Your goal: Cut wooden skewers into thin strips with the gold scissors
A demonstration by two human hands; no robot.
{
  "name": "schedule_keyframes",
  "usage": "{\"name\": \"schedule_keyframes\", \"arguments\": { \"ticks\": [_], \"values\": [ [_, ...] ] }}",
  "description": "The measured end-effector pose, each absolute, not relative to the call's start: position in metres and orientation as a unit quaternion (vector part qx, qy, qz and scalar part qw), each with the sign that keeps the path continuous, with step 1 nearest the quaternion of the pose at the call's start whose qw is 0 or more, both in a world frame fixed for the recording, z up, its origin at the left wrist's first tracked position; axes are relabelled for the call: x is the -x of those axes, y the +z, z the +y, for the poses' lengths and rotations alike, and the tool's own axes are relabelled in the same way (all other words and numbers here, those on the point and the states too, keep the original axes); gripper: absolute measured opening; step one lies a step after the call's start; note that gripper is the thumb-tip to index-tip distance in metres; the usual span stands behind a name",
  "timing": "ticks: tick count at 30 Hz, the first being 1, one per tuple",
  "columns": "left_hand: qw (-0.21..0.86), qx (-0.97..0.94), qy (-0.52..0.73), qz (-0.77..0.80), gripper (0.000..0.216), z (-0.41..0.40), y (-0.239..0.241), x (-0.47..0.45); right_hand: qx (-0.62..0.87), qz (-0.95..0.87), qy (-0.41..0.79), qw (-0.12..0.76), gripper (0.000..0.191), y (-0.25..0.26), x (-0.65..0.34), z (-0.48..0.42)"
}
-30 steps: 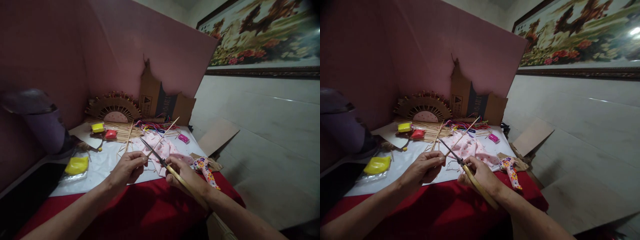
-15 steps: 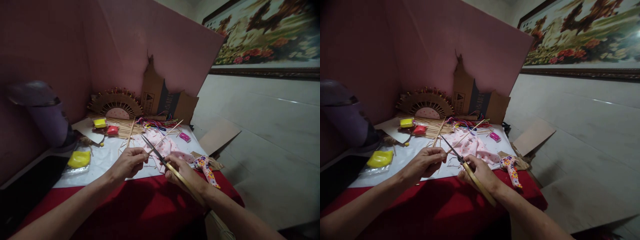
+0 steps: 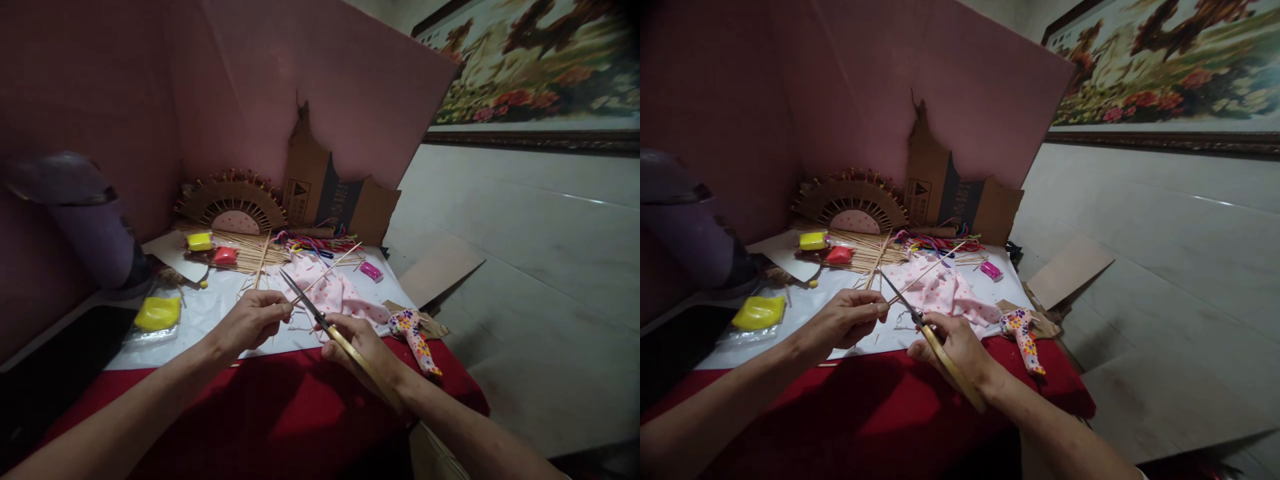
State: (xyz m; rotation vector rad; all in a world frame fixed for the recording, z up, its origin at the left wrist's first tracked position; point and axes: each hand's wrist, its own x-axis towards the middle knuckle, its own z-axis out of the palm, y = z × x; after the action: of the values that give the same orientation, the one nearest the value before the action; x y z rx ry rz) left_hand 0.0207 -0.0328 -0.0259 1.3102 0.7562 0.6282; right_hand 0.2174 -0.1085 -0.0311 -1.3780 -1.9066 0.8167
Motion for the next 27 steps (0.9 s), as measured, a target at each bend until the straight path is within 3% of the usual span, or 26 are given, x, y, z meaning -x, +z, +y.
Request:
{"name": "schedule_keyframes", "arguments": {
  "ticks": [6, 19, 27],
  "values": [
    [0.674, -0.592, 0.282, 0.339, 0.022, -0.034, -0.024, -0.021, 0.546, -0.713, 0.293, 0.329, 0.042, -0.040, -0.219, -0.108],
    [0.777, -0.503, 0.230, 0.300, 0.021, -0.027, -0.024, -0.013, 0.507, -0.695, 0.366, 0.355, 0.062, -0.035, -0.212, -0.113],
    [0.759, -0.520, 0.234, 0.313, 0.022, -0.024, -0.022, -0.011, 0.549, -0.689, 0.304, 0.364, 0.046, -0.039, -0.211, -0.112]
  ]
}}
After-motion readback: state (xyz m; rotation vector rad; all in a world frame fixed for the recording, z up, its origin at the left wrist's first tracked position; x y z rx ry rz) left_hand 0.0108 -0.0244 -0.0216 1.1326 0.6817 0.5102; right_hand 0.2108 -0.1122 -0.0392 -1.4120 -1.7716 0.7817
